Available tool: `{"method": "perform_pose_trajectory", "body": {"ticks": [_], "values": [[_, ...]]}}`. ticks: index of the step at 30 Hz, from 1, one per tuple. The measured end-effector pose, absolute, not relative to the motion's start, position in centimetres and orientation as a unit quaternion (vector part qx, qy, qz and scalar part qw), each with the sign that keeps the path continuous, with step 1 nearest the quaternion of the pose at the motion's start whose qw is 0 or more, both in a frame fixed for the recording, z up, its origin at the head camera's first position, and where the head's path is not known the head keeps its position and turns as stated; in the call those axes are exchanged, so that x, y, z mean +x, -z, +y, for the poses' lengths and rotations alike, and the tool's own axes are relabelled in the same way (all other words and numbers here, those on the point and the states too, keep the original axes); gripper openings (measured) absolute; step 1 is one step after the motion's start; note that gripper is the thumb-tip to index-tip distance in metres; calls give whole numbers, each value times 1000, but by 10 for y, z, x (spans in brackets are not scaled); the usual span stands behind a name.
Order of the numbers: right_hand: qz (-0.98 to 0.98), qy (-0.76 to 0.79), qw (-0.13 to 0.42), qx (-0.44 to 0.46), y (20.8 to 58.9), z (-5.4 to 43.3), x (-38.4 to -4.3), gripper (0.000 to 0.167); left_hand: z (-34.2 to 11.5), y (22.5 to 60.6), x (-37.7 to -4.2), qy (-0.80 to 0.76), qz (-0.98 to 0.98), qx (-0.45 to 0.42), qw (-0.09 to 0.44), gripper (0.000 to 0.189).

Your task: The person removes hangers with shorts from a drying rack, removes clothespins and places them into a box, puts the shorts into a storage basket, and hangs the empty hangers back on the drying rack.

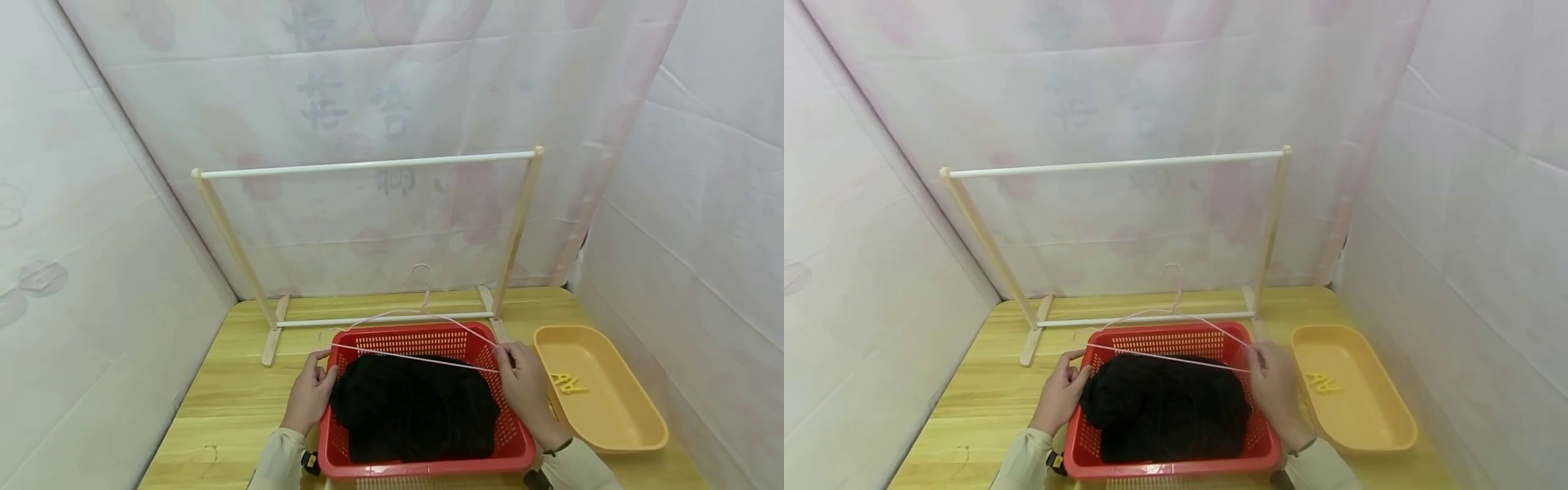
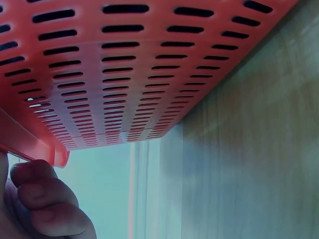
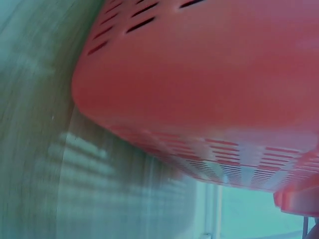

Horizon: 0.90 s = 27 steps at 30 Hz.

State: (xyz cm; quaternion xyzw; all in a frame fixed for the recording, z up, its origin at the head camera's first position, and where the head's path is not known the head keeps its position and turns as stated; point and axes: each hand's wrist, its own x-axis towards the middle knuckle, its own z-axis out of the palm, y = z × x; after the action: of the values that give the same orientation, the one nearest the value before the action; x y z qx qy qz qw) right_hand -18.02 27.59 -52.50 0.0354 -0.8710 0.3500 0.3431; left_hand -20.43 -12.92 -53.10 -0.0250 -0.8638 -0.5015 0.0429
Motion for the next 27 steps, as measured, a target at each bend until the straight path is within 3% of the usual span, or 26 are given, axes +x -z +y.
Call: {"method": "perform_pose_trajectory", "body": {"ticks": [7, 14, 23, 27], "values": [[-851, -320, 404, 105, 520, 297, -184, 10, -126, 534, -212, 501, -865, -29, 33, 36], [-811, -221, 505, 199, 466, 316, -198, 53, -123, 535, -215, 503, -863, -27, 34, 36], [-791, -249, 536, 159, 390, 306, -241, 20, -125, 534, -215, 495, -867, -34, 39, 34], [-795, -239, 538, 143, 364, 297, -263, 21, -123, 534, -213, 501, -864, -37, 43, 34]]}}
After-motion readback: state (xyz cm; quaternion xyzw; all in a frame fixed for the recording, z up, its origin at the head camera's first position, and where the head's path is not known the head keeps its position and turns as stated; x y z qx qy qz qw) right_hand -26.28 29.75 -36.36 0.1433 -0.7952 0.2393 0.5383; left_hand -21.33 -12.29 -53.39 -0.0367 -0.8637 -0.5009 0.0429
